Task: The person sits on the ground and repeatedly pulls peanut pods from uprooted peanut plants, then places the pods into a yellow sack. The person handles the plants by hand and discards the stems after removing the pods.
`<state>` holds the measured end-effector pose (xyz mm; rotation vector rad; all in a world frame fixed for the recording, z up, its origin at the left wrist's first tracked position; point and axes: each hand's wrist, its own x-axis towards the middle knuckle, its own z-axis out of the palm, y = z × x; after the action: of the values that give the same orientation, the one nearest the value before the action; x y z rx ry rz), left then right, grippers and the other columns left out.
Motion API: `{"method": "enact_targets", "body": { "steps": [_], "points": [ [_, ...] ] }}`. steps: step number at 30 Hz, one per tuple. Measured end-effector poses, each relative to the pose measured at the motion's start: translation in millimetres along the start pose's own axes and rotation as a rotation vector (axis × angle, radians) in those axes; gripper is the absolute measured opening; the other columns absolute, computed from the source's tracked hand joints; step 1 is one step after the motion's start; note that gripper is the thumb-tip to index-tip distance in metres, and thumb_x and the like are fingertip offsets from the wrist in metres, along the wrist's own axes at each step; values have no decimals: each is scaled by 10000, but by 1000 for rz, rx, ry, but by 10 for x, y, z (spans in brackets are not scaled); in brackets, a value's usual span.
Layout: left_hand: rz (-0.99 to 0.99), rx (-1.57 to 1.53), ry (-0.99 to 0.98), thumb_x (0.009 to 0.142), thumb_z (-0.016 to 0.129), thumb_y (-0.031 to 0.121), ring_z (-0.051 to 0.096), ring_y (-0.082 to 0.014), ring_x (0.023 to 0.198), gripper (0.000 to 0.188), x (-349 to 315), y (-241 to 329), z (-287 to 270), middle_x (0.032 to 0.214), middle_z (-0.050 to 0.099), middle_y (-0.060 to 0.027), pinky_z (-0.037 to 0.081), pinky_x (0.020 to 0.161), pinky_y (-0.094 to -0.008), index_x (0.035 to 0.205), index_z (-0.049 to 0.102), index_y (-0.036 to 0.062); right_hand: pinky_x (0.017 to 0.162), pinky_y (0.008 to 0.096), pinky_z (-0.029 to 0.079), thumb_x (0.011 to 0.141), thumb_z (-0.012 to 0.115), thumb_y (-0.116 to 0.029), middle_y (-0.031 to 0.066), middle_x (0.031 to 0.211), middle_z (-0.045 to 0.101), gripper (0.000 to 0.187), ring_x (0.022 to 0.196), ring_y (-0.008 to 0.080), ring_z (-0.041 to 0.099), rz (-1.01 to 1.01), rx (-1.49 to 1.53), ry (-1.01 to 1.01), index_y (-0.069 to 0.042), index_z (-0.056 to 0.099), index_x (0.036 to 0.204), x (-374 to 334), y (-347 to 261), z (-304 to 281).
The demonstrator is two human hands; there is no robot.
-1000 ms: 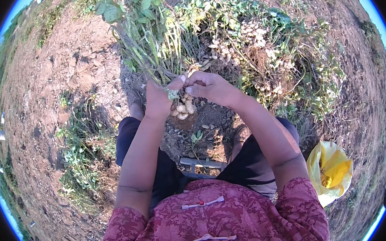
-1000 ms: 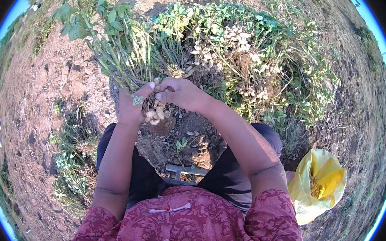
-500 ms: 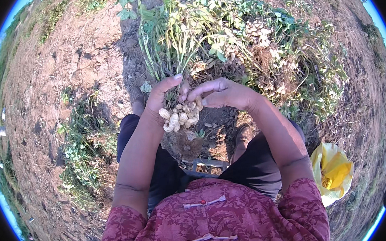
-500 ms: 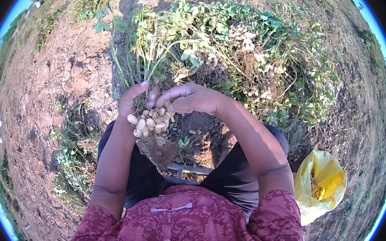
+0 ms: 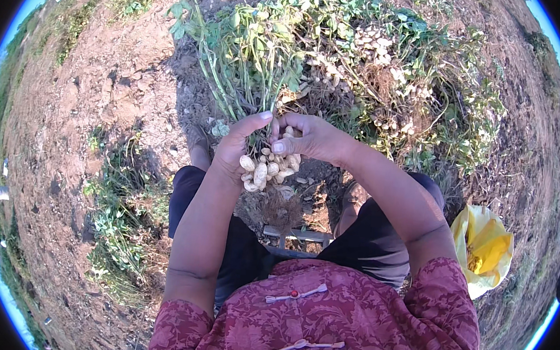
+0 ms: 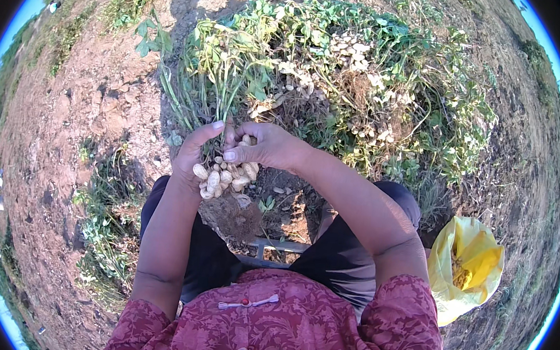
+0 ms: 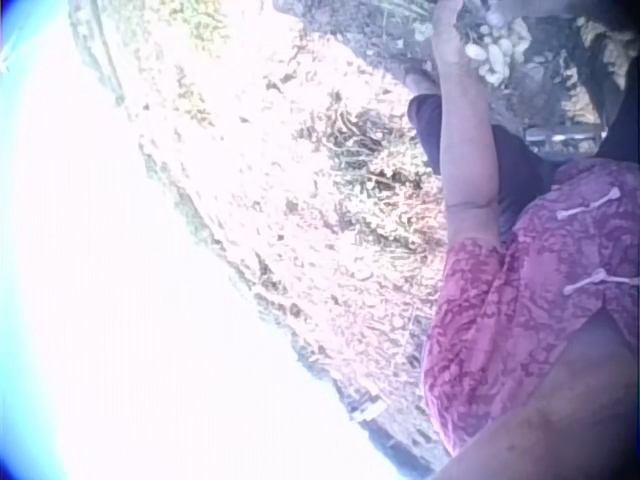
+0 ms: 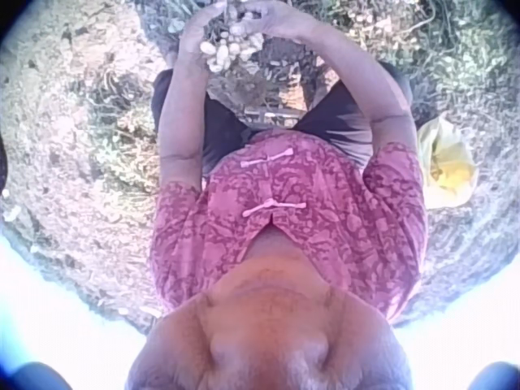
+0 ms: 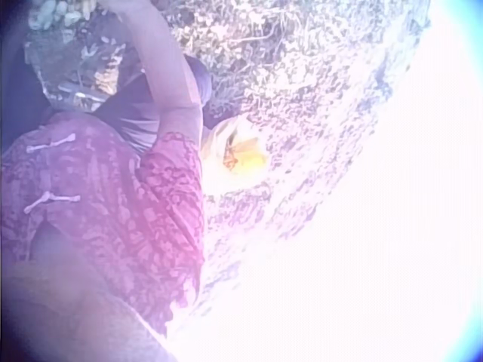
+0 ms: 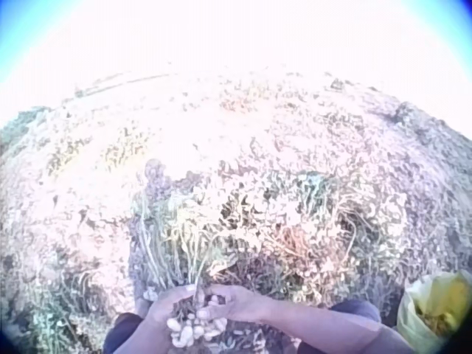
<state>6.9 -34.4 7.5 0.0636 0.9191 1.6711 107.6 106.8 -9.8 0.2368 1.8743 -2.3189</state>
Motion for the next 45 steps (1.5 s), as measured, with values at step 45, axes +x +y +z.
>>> {"method": "enact_targets", "body": {
  "steps": [45],
  "points": [
    [95,-212,25,822,612,205,590,-155,653,149,111,-262,86,742,604,-44,510,616,-309,827,578,60,775,231,403,887,562,-392,6,875,561,374,824,84,493,-33,119,482,-51,519,1036,-107,83,220]
  ]
}}
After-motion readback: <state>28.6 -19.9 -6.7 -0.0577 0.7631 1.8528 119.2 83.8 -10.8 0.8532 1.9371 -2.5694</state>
